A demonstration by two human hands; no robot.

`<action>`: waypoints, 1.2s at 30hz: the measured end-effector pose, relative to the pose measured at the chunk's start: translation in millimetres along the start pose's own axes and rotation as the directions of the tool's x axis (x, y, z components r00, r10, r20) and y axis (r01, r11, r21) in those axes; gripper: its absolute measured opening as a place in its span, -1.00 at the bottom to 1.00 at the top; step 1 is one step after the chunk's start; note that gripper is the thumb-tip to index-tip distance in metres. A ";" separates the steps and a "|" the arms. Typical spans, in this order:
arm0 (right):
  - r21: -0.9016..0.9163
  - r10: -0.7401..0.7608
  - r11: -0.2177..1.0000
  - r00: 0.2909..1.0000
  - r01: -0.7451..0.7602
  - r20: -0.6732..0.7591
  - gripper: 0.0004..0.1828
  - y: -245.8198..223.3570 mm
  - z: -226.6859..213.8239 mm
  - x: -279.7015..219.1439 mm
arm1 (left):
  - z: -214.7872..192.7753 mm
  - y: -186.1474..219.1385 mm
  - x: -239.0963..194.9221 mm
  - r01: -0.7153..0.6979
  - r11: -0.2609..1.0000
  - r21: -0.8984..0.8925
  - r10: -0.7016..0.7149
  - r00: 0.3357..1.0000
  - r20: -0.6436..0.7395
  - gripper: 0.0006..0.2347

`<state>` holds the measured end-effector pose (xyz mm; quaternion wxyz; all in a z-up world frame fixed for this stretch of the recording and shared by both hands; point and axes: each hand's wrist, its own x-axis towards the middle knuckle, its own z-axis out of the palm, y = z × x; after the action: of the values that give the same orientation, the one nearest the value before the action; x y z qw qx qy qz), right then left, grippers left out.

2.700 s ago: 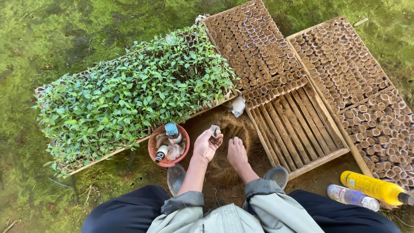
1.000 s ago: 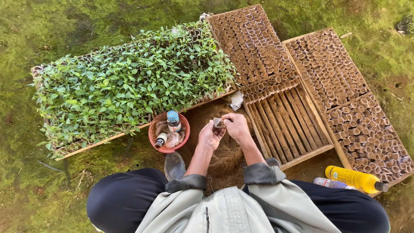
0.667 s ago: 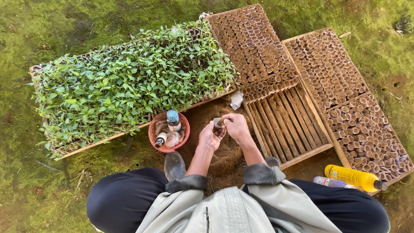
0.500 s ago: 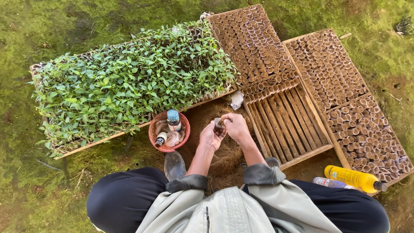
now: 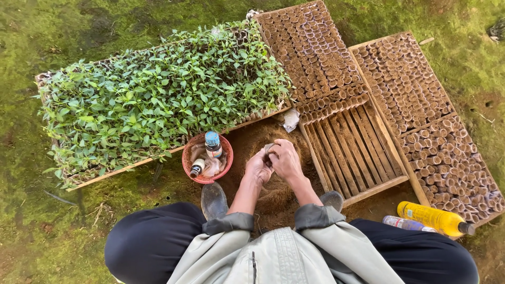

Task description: Filling small paper tubes with soil and arranging them in a wooden tray for seedlings.

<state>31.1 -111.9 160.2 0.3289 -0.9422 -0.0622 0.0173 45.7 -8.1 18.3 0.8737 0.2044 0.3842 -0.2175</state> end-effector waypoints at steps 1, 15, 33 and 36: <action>0.001 -0.001 1.000 1.000 0.001 0.003 -0.85 -2.0 -1.8 0.0 | -1.2 -0.6 2.1 -0.001 1.000 -0.003 0.001 1.000 -0.002 -0.86; 0.251 0.119 0.965 0.981 -0.079 -0.150 -0.83 20.5 6.8 9.6 | -3.2 22.7 -3.5 -0.018 0.989 -0.145 0.021 1.000 0.020 -0.92; -0.723 -0.115 0.672 0.987 0.162 0.114 -0.38 111.0 168.6 -38.9 | 12.7 40.2 -46.0 -0.156 0.987 -0.034 0.159 0.983 0.088 -0.84; -0.721 -0.082 0.666 0.980 0.191 0.184 -0.70 85.2 139.1 -56.6 | 15.4 41.1 -49.9 -0.158 0.987 -0.035 0.161 0.981 0.111 -0.84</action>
<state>-26.2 -99.4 -2.2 -0.0820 -0.9838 -0.1565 0.0299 46.3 28.7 73.7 0.9114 0.2103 0.3191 -0.1527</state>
